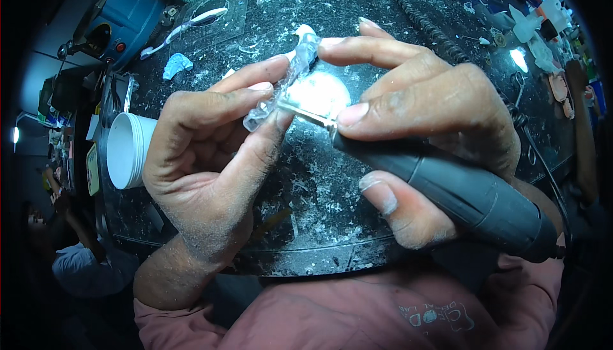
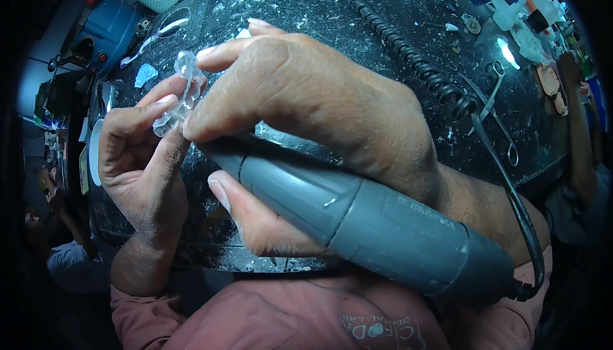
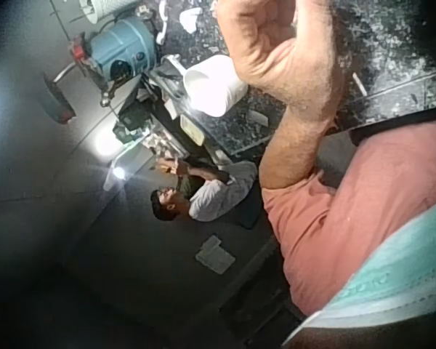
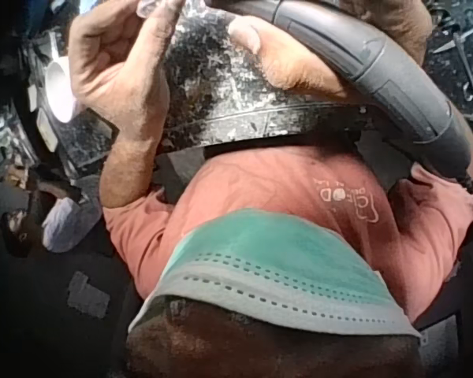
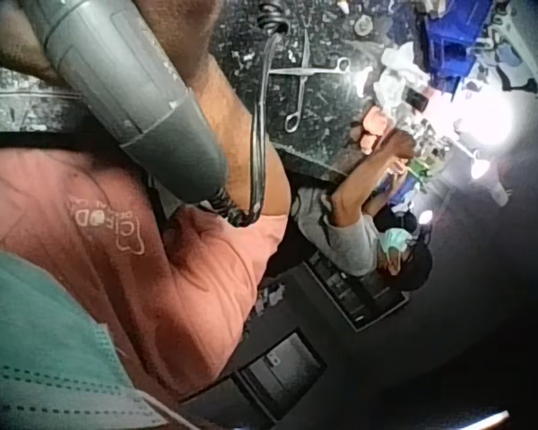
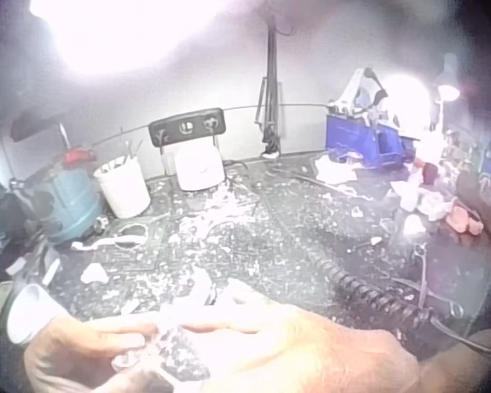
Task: The person trims and smooths a clear plastic dental aligner using a handheld rotary tool, turning the aligner by hand to grind along its edges.
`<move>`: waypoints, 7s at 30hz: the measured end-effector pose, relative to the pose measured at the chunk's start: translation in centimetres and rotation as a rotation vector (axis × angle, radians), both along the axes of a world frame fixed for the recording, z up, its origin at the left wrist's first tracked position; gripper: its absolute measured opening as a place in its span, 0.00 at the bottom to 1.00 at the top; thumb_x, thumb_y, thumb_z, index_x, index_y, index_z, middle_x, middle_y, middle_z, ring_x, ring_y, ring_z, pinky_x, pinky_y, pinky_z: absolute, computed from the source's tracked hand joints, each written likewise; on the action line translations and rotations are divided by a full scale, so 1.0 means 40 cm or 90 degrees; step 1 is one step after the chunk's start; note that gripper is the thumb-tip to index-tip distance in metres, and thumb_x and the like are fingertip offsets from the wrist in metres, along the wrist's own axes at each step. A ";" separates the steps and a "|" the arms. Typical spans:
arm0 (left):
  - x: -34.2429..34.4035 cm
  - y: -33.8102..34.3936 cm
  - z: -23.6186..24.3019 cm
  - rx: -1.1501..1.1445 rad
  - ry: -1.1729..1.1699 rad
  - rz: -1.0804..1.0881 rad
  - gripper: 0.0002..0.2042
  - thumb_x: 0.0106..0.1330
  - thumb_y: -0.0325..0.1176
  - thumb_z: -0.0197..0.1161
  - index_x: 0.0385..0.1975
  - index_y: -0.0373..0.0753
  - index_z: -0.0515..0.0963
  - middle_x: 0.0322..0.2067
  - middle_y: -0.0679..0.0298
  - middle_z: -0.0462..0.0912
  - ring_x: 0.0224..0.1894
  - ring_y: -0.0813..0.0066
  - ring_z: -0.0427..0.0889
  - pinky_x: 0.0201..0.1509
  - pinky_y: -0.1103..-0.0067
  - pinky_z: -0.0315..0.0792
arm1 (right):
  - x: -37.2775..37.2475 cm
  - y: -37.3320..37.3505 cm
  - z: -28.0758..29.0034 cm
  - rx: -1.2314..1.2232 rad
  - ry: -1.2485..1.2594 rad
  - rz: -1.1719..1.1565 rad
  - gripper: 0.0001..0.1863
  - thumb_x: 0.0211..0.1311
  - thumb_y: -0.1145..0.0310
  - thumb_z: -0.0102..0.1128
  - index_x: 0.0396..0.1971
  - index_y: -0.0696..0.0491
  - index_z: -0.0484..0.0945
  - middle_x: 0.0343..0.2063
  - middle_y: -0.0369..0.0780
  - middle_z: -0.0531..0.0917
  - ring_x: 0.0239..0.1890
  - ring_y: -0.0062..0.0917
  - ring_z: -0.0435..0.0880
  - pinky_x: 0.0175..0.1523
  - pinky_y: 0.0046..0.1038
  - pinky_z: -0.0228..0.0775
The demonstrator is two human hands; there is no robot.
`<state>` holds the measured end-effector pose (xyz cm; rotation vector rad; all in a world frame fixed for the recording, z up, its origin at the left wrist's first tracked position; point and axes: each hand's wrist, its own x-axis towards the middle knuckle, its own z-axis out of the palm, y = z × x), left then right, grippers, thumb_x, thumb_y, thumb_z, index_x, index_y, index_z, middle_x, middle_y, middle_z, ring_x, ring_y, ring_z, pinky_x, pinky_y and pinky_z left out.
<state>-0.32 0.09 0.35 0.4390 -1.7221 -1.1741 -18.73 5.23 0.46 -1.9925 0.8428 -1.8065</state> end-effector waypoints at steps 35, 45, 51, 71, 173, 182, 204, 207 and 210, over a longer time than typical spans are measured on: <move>-0.005 0.009 -0.026 0.101 0.010 -0.061 0.14 0.53 0.20 0.63 0.38 0.35 0.69 0.39 0.52 0.78 0.42 0.67 0.79 0.46 0.74 0.76 | -0.011 0.006 0.019 0.162 -0.082 0.041 0.22 0.55 0.67 0.59 0.48 0.56 0.64 0.34 0.43 0.78 0.44 0.29 0.77 0.53 0.34 0.66; -0.021 0.036 0.005 0.333 0.015 -0.148 0.14 0.60 0.24 0.55 0.45 0.28 0.66 0.39 0.50 0.76 0.35 0.61 0.82 0.36 0.74 0.80 | -0.014 0.008 0.034 0.311 -0.224 0.195 0.21 0.51 0.80 0.60 0.46 0.54 0.65 0.35 0.40 0.73 0.41 0.21 0.75 0.48 0.26 0.69; -0.020 0.032 0.006 0.421 0.000 -0.105 0.12 0.61 0.28 0.56 0.41 0.29 0.69 0.36 0.53 0.76 0.31 0.66 0.81 0.31 0.75 0.81 | -0.012 -0.013 -0.035 0.249 -0.169 0.172 0.21 0.50 0.81 0.60 0.44 0.54 0.65 0.33 0.39 0.74 0.40 0.21 0.75 0.47 0.25 0.68; -0.017 0.020 0.021 0.482 -0.019 -0.131 0.22 0.62 0.27 0.55 0.56 0.31 0.62 0.45 0.50 0.74 0.40 0.69 0.80 0.33 0.81 0.80 | -0.011 0.010 -0.007 0.255 -0.049 0.044 0.21 0.48 0.78 0.64 0.44 0.55 0.68 0.35 0.36 0.73 0.37 0.16 0.73 0.45 0.19 0.67; 0.013 0.019 0.011 0.071 -0.135 0.059 0.10 0.58 0.25 0.59 0.39 0.30 0.77 0.37 0.57 0.79 0.38 0.77 0.77 0.43 0.83 0.69 | -0.038 -0.018 -0.010 -0.052 0.140 0.077 0.25 0.48 0.68 0.64 0.43 0.59 0.63 0.32 0.47 0.75 0.43 0.38 0.79 0.59 0.47 0.60; -0.016 0.033 0.014 0.292 -0.067 -0.087 0.15 0.59 0.29 0.59 0.43 0.27 0.72 0.32 0.59 0.78 0.30 0.77 0.76 0.32 0.85 0.69 | -0.022 -0.030 -0.016 -0.087 0.070 0.053 0.21 0.44 0.84 0.64 0.41 0.60 0.68 0.33 0.44 0.77 0.35 0.27 0.81 0.40 0.25 0.75; 0.007 0.011 -0.007 0.292 0.054 -0.178 0.16 0.57 0.27 0.61 0.45 0.30 0.72 0.47 0.53 0.75 0.48 0.66 0.76 0.54 0.71 0.69 | -0.009 0.022 0.037 -0.007 0.159 -0.008 0.18 0.48 0.71 0.64 0.39 0.56 0.69 0.32 0.45 0.76 0.42 0.41 0.78 0.53 0.48 0.64; 0.010 0.010 -0.004 0.270 0.043 -0.206 0.21 0.58 0.29 0.61 0.50 0.28 0.68 0.49 0.51 0.73 0.51 0.65 0.74 0.55 0.72 0.68 | 0.008 0.010 -0.007 -0.075 0.085 -0.004 0.18 0.49 0.70 0.63 0.39 0.56 0.68 0.32 0.45 0.75 0.41 0.40 0.79 0.53 0.48 0.65; 0.010 0.008 0.009 0.356 -0.006 -0.146 0.24 0.60 0.32 0.59 0.54 0.26 0.64 0.52 0.50 0.70 0.53 0.65 0.72 0.58 0.71 0.66 | 0.011 0.013 0.017 -0.031 0.134 -0.008 0.18 0.49 0.70 0.63 0.39 0.56 0.68 0.32 0.45 0.76 0.41 0.40 0.79 0.54 0.47 0.64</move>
